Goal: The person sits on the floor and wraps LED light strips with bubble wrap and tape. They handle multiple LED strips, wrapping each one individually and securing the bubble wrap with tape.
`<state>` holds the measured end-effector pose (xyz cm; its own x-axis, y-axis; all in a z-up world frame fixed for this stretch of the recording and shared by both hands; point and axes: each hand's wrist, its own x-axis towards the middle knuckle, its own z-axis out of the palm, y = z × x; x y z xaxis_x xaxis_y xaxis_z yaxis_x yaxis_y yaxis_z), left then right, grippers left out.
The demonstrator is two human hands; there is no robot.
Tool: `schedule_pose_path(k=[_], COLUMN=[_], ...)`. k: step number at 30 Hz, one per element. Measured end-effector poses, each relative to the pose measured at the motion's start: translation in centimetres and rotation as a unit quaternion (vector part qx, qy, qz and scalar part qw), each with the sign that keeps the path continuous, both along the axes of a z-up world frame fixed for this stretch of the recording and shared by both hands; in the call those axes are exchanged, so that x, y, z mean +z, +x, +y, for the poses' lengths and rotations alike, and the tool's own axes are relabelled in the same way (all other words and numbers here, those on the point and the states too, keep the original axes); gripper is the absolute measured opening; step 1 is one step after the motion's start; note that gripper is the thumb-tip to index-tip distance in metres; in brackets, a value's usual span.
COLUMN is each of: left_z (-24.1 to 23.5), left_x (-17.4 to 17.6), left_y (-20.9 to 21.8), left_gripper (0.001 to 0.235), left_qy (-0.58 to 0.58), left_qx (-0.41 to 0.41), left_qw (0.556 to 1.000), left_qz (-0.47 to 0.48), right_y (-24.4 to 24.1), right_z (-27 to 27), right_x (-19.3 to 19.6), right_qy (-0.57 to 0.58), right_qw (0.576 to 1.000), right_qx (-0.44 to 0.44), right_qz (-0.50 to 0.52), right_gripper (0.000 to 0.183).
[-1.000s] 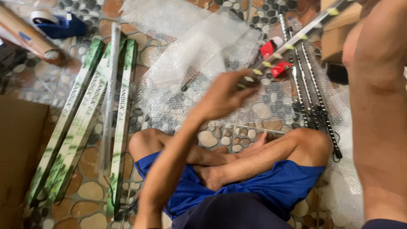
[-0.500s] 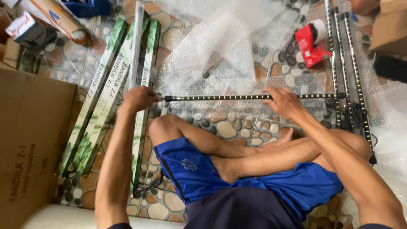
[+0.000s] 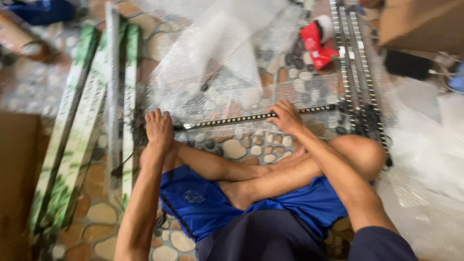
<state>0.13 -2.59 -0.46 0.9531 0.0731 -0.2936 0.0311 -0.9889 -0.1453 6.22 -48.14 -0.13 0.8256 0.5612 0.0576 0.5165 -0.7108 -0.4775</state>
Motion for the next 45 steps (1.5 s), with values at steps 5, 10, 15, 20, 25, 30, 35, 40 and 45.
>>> schedule_pose_path(k=[5, 10, 15, 20, 25, 30, 35, 40, 45], left_z=[-14.1, -18.1, -17.6, -17.9, -17.9, -18.1, -18.3, -19.7, -21.0], left_x=[-0.4, -1.7, -2.0, -1.3, -1.3, -1.7, -1.5, -1.6, -1.5], left_y=[-0.7, -1.1, -1.6, -2.5, -1.9, -2.4, -1.6, 0.8, 0.3], left_gripper=[0.060, 0.043, 0.051, 0.067, 0.064, 0.066, 0.036, 0.012, 0.010], left_qy=[-0.284, -0.267, -0.263, -0.243, -0.240, -0.229, -0.282, -0.224, -0.236], left_qx=[-0.151, -0.120, -0.124, -0.125, -0.137, -0.143, -0.109, -0.050, -0.001], left_qw=[0.933, 0.938, 0.941, 0.957, 0.956, 0.959, 0.948, 0.965, 0.946], left_qz=[-0.163, -0.185, -0.174, -0.098, -0.101, -0.082, -0.100, -0.126, -0.222], right_y=[-0.2, -1.0, -3.7, -5.0, -3.7, -3.7, -0.8, -0.4, -1.4], right_z=[0.3, -0.3, 0.5, 1.0, 0.7, 0.8, 0.2, 0.3, -4.1], right_x=[0.2, -0.2, -1.2, -3.2, -3.3, -3.6, -3.0, -1.9, -1.4], right_qy=[-0.029, -0.030, -0.085, -0.126, -0.136, -0.144, -0.078, -0.063, -0.076], right_qw=[1.000, 1.000, 0.978, 0.951, 0.942, 0.933, 0.974, 0.976, 0.980], right_qx=[-0.003, -0.009, 0.108, 0.166, 0.159, 0.156, 0.105, 0.054, 0.009], right_qz=[0.004, -0.003, -0.156, -0.229, -0.264, -0.289, -0.184, -0.203, -0.185], right_gripper=[0.036, 0.034, 0.030, 0.020, 0.012, 0.007, 0.035, 0.024, 0.032])
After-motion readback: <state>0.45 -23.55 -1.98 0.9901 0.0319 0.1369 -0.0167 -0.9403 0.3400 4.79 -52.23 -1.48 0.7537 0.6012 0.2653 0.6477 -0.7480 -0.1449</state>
